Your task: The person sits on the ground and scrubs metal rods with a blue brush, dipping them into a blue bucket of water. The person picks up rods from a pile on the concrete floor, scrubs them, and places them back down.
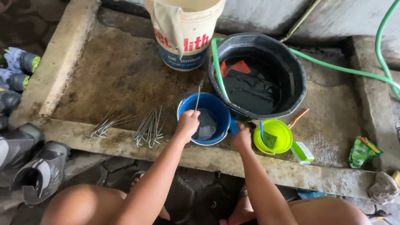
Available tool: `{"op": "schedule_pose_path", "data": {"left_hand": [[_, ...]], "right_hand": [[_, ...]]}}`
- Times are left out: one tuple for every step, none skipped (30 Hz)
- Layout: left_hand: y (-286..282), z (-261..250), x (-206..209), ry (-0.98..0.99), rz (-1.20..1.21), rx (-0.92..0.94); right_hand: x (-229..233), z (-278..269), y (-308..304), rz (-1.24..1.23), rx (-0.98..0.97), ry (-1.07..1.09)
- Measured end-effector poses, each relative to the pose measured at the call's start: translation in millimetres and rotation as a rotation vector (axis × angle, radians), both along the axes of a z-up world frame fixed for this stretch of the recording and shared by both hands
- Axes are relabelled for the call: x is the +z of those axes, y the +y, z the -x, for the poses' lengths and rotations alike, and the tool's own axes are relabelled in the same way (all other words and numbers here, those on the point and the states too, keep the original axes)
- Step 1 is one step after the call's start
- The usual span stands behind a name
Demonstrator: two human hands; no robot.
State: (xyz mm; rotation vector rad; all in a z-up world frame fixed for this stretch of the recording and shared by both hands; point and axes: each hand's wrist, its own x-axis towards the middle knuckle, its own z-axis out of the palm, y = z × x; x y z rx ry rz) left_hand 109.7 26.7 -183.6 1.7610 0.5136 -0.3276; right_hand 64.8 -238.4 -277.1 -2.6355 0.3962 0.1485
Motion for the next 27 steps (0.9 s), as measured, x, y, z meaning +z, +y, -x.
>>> {"op": "schedule_pose_path", "data": {"left_hand": [[-2,8,2,0.003,-0.005,-0.003],[-5,15,4,0.026,0.026,0.043],[-7,22,6,0.048,0.058,0.088],[-8,23,5,0.052,0.054,0.089],[-8,24,4,0.094,0.107,0.123],[-7,26,2,0.139,0.160,0.157],[-7,25,12,0.144,0.155,0.159],[-8,24,21,0.104,0.175,0.150],[-8,22,32,0.065,0.196,0.141],[-7,21,42,0.064,0.193,0.136],[-5,20,52,0.061,0.226,0.166],[-4,19,63,0.057,0.259,0.195],[1,14,53,0.056,0.258,0.189],[3,7,43,0.036,0.247,0.217],[4,1,33,0.016,0.235,0.245],[6,1,27,0.016,0.245,0.219],[8,0,22,-0.008,0.320,0.277],[4,-5,16,-0.029,0.402,0.322],[5,-6,11,-0.027,0.420,0.283],[7,-8,6,-0.056,0.408,0.294],[9,-11,0,-0.086,0.396,0.305],[10,-13,-3,-0.092,0.410,0.276],[11,-15,-6,-0.124,0.317,0.259],[13,-17,-10,-0.158,0.222,0.248],[14,-19,-2,-0.167,0.234,0.225],[18,-17,6,-0.127,0.306,0.256],[21,-16,12,-0.084,0.377,0.285]], "right_hand": [[-11,3,2,-0.005,-0.003,0.003],[-21,5,3,0.054,0.043,0.143],[-32,7,5,0.114,0.090,0.282],[-30,5,5,0.110,0.091,0.285],[-27,3,4,0.142,0.086,0.304],[-25,3,5,0.174,0.082,0.324],[11,2,13,0.170,0.083,0.330],[47,2,20,-0.208,-0.155,0.353],[85,1,28,-0.586,-0.394,0.365],[91,-5,23,-0.590,-0.397,0.363],[97,-10,20,-0.682,-0.410,0.369],[103,-15,16,-0.774,-0.422,0.373],[129,-21,18,-0.776,-0.427,0.369],[156,-27,17,-0.552,-0.267,0.426],[184,-32,15,-0.326,-0.108,0.479],[219,-29,28,-0.322,-0.134,0.470],[255,-26,41,-0.204,0.028,0.448],[292,-24,51,-0.080,0.174,0.423],[272,-31,60,-0.071,0.133,0.414],[252,-41,69,-0.013,0.265,0.440],[231,-51,77,0.047,0.396,0.468],[191,-53,88,0.054,0.367,0.457],[150,-58,98,0.112,0.430,0.386],[109,-64,109,0.172,0.497,0.316],[103,-70,121,0.180,0.472,0.308],[95,-75,135,0.161,0.467,0.386],[86,-80,148,0.140,0.462,0.464]]}}
